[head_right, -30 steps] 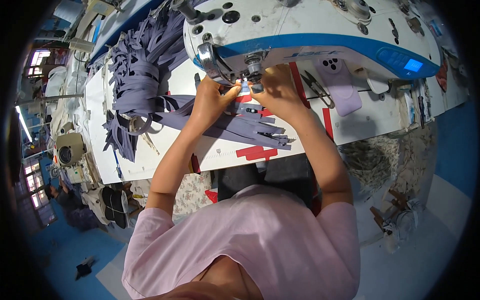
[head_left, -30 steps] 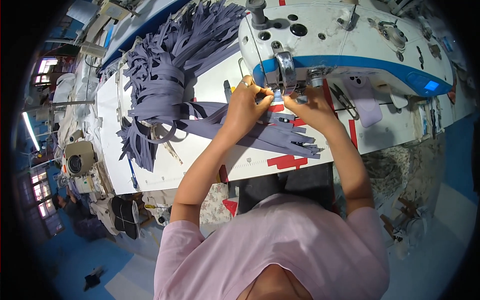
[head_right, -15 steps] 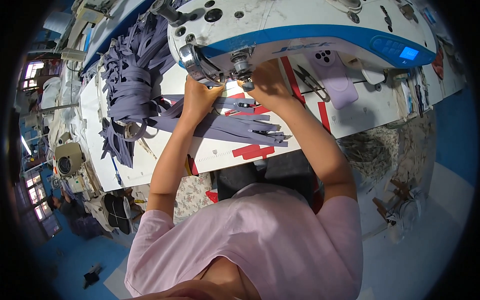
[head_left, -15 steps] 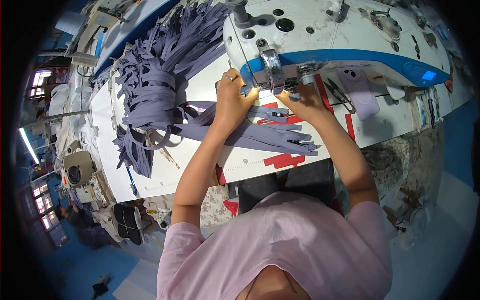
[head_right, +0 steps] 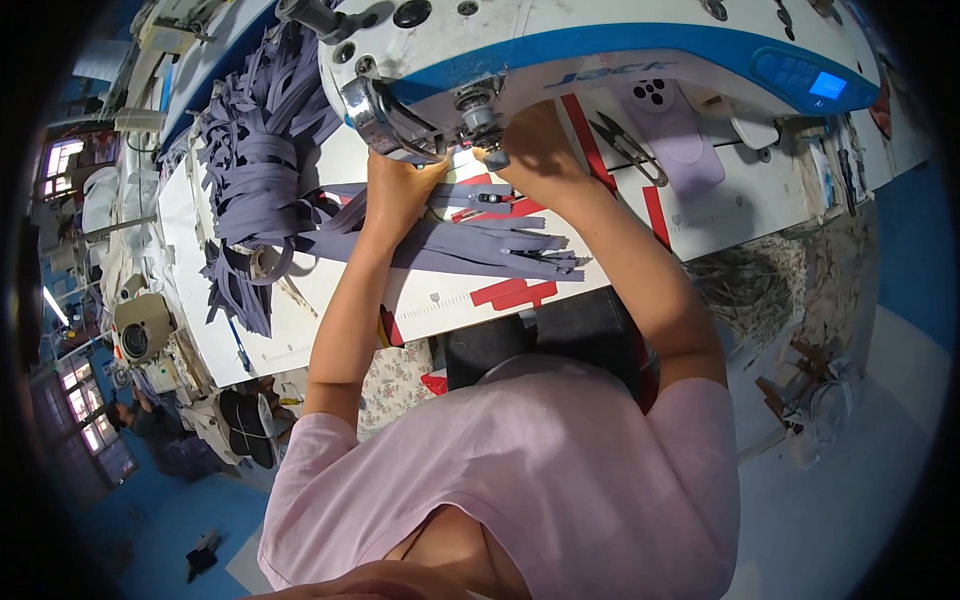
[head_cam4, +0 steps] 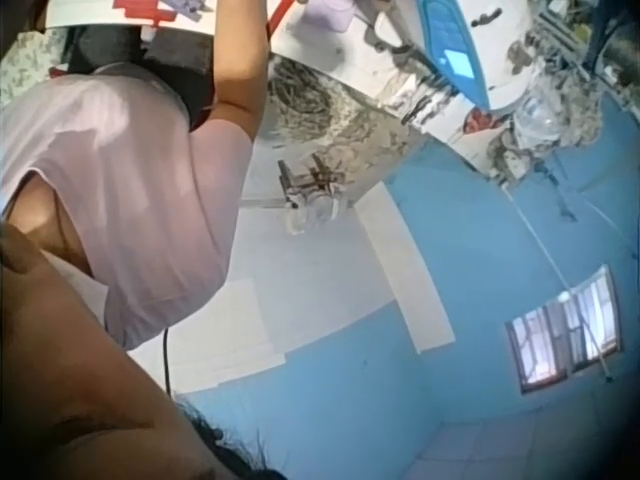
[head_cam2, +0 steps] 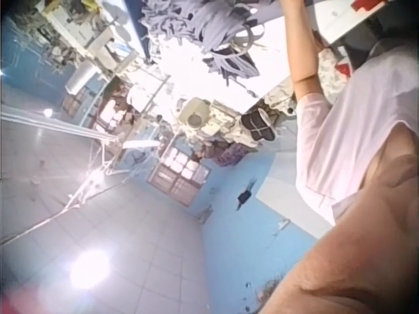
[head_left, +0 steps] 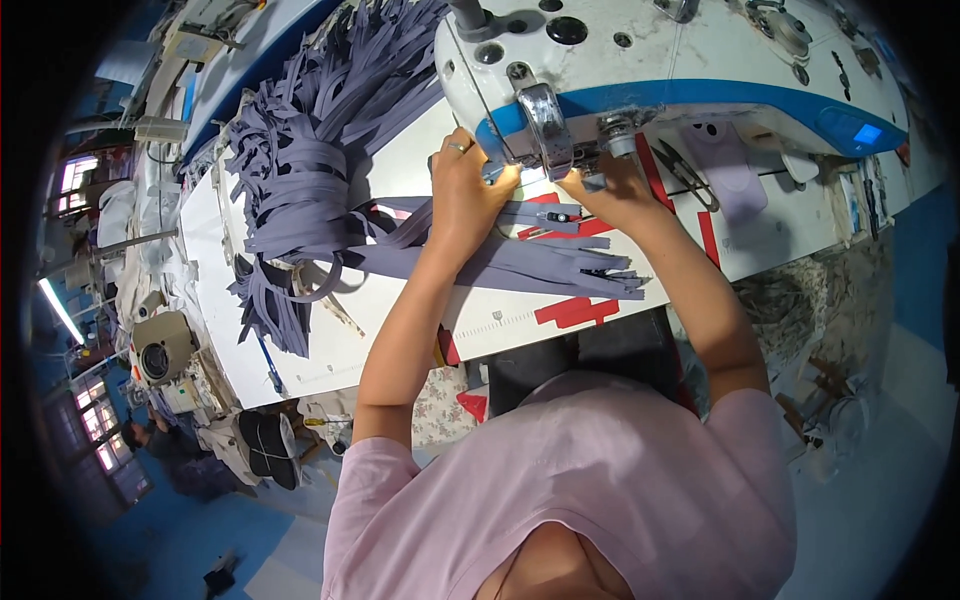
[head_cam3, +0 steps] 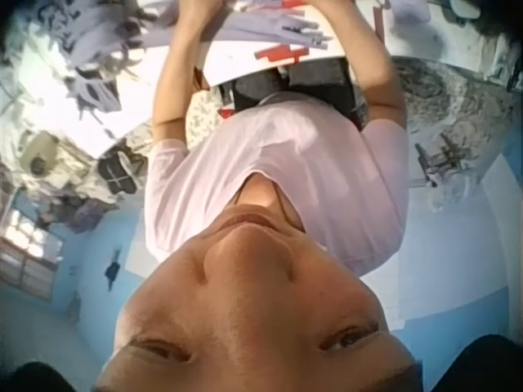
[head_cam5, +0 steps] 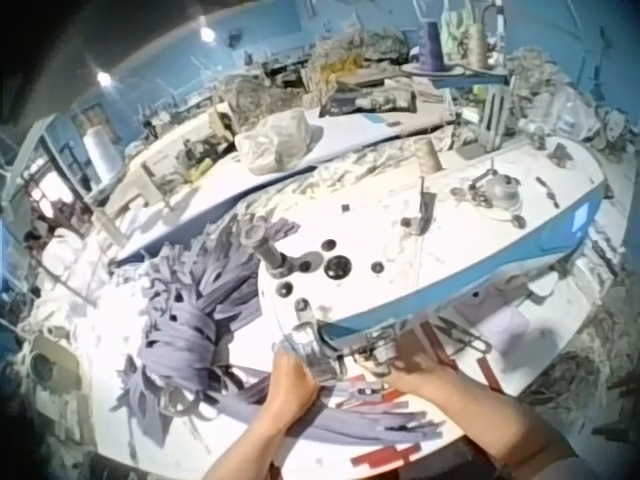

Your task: Sewing zippers onto fabric strips using an industrial sewing machine.

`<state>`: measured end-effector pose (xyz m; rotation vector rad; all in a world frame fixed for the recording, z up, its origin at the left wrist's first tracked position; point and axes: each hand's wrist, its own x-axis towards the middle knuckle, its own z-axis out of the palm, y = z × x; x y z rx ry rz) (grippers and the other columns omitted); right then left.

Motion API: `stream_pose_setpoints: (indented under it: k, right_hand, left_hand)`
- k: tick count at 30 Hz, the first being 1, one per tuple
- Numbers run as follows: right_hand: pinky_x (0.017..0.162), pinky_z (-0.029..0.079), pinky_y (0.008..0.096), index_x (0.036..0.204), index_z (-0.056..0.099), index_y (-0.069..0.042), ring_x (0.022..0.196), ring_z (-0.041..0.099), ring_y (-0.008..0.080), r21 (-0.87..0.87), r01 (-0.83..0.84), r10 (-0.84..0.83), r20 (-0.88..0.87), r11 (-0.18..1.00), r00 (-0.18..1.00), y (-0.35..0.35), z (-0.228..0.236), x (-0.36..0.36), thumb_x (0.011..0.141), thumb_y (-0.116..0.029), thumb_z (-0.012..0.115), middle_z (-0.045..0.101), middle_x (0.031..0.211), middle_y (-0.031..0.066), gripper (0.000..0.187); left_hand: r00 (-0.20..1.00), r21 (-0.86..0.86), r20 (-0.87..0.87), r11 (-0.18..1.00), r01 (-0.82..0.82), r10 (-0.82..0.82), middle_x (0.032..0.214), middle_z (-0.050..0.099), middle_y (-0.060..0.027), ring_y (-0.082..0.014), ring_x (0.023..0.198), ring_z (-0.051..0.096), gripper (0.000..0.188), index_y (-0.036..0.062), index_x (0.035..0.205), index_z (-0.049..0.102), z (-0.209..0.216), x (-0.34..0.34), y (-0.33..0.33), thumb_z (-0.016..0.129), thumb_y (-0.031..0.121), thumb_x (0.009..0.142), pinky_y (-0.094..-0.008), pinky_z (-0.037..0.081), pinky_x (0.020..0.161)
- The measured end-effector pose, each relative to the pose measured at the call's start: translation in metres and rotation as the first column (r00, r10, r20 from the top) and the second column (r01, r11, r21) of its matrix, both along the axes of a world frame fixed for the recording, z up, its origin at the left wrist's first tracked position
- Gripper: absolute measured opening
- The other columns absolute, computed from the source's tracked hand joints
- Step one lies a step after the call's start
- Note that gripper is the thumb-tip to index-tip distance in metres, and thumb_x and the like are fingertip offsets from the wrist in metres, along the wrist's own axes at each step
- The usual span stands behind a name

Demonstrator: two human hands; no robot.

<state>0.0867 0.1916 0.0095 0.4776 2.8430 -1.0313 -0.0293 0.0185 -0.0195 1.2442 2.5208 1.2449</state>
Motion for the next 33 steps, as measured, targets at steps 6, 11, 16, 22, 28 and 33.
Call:
stream_pose_setpoints:
  k: [6, 11, 16, 22, 28, 33]
  right_hand:
    - [0.083, 0.045, 0.0504, 0.079, 0.066, -0.001, 0.092, 0.06, 0.0434, -0.003, -0.023, 0.019, -0.493, 1.0, 0.87, -0.002, -0.015, 0.006, 0.083, -0.02, 0.066, 0.067, 0.087, 0.0234, 0.02]
    - [0.082, 0.044, 0.0503, 0.079, 0.064, -0.001, 0.091, 0.059, 0.0439, -0.007, -0.015, 0.009, -0.543, 1.0, 0.839, -0.003, -0.018, 0.006, 0.083, -0.019, 0.064, 0.066, 0.086, 0.0226, 0.018]
    - [0.087, 0.044, 0.0484, 0.089, 0.064, -0.001, 0.099, 0.058, 0.0422, 0.022, -0.008, 0.02, -0.635, 1.0, 0.773, -0.001, -0.009, 0.003, 0.085, -0.021, 0.064, 0.066, 0.098, 0.0224, 0.021]
    - [0.095, 0.052, 0.0416, 0.125, 0.064, -0.004, 0.111, 0.065, 0.0328, -0.062, 0.01, -0.012, -0.031, 0.998, 0.999, 0.001, 0.021, -0.001, 0.09, -0.042, 0.071, 0.069, 0.12, 0.0176, 0.052]
    - [0.096, 0.052, 0.0434, 0.129, 0.06, -0.004, 0.115, 0.063, 0.0355, 0.21, -0.097, 0.085, 0.065, 0.973, 0.994, 0.001, 0.022, -0.001, 0.09, -0.045, 0.071, 0.064, 0.127, 0.0203, 0.058]
    - [0.102, 0.048, 0.0435, 0.134, 0.056, -0.005, 0.123, 0.057, 0.0358, 0.008, -0.023, 0.022, 0.118, 1.0, 0.993, 0.0, 0.028, -0.001, 0.09, -0.048, 0.071, 0.06, 0.133, 0.0213, 0.063]
  left_hand:
    - [0.999, -0.034, 0.044, 0.999, -0.014, 0.016, 0.104, 0.063, -0.0118, -0.0308, 0.104, 0.057, 0.021, 0.004, 0.093, 0.073, -0.002, 0.0, -0.002, 0.078, 0.012, 0.074, -0.0399, 0.04, 0.088]
    - [0.997, -0.078, 0.069, 0.997, -0.018, 0.023, 0.103, 0.063, -0.0124, -0.0313, 0.104, 0.056, 0.021, 0.0043, 0.094, 0.073, -0.006, 0.0, -0.003, 0.078, 0.012, 0.074, -0.0409, 0.04, 0.088]
    - [0.998, -0.111, 0.055, 0.993, -0.028, 0.034, 0.104, 0.063, -0.0125, -0.0321, 0.103, 0.055, 0.024, 0.0046, 0.096, 0.072, -0.011, -0.001, -0.002, 0.078, 0.011, 0.074, -0.0423, 0.04, 0.088]
    - [0.998, -0.057, -0.011, 0.997, -0.056, 0.056, 0.107, 0.063, -0.0127, -0.0325, 0.105, 0.054, 0.025, 0.0044, 0.097, 0.071, -0.009, -0.002, 0.0, 0.078, 0.011, 0.074, -0.0435, 0.04, 0.089]
    - [0.999, -0.066, -0.02, 0.997, -0.031, 0.03, 0.11, 0.062, -0.0116, -0.0322, 0.105, 0.053, 0.023, 0.005, 0.096, 0.071, -0.008, -0.001, 0.001, 0.078, 0.012, 0.075, -0.0436, 0.04, 0.088]
    - [0.998, -0.034, -0.057, 0.999, -0.03, 0.028, 0.111, 0.061, -0.0105, -0.0321, 0.104, 0.053, 0.023, 0.0055, 0.096, 0.071, -0.008, 0.0, 0.001, 0.078, 0.012, 0.075, -0.0438, 0.04, 0.086]
